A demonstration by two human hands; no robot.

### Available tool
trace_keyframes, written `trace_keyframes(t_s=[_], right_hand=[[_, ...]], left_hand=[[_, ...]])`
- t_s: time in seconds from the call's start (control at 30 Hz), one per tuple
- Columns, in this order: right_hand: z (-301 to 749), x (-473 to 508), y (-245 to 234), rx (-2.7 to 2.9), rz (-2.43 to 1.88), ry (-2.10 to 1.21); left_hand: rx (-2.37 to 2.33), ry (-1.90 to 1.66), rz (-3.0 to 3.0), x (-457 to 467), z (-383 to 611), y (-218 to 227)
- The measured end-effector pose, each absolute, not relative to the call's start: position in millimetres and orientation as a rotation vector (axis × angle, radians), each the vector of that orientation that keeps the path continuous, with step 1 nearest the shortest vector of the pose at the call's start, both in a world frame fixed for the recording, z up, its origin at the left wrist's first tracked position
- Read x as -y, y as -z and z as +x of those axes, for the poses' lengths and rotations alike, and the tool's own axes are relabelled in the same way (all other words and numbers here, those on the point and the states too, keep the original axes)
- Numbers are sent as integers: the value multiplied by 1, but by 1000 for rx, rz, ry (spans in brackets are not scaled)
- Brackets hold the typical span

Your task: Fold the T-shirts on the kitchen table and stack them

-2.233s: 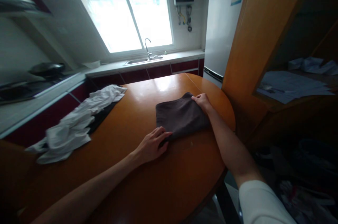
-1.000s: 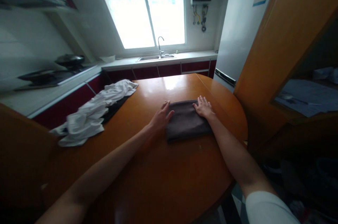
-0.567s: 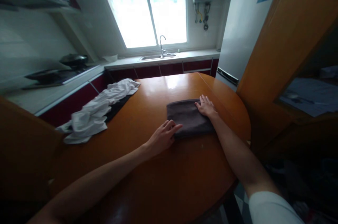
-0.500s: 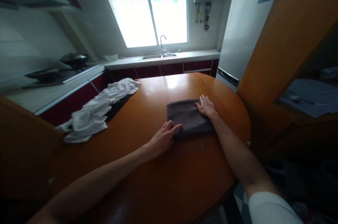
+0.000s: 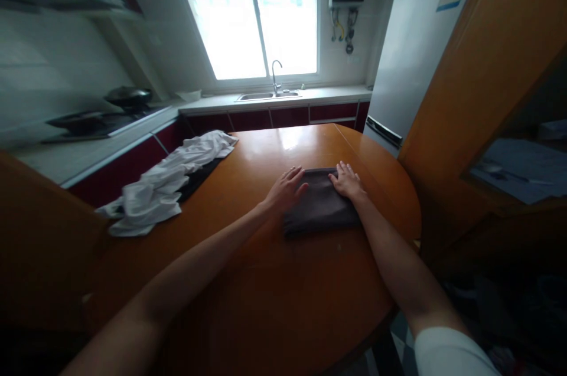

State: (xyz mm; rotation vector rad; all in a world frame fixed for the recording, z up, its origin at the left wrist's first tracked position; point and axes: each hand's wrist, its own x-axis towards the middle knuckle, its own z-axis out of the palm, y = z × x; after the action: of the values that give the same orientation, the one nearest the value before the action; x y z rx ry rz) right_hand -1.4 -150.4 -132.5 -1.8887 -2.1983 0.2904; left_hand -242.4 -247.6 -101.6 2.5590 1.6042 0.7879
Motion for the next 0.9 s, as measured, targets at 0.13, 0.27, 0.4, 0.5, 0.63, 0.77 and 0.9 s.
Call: trace_keyframes(t_s=[0.13, 0.27, 0.4, 0.5, 0.63, 0.77, 0.9], right_hand=[[-4, 154, 129, 2262, -1939, -241], [-6, 156, 127, 2282, -1958, -214], [-6, 157, 126, 2271, -1950, -223], [-5, 157, 127, 2262, -1944, -225], [-5, 155, 130, 2246, -1940, -234], [-4, 153, 131, 2243, -1926, -259], [-4, 154, 130, 2230, -1913, -288]], left_hand=[[-1728, -412, 2488, 213, -248, 124], [-1756, -286, 2462, 208, -250, 122], [-1739, -479, 2576, 205, -225, 109], [-1603, -498, 2668, 197, -202, 110], [-1593, -349, 2596, 187, -192, 120], [-1549, -359, 2582, 197, -199, 119], [-1374, -350, 2662, 236, -212, 119]])
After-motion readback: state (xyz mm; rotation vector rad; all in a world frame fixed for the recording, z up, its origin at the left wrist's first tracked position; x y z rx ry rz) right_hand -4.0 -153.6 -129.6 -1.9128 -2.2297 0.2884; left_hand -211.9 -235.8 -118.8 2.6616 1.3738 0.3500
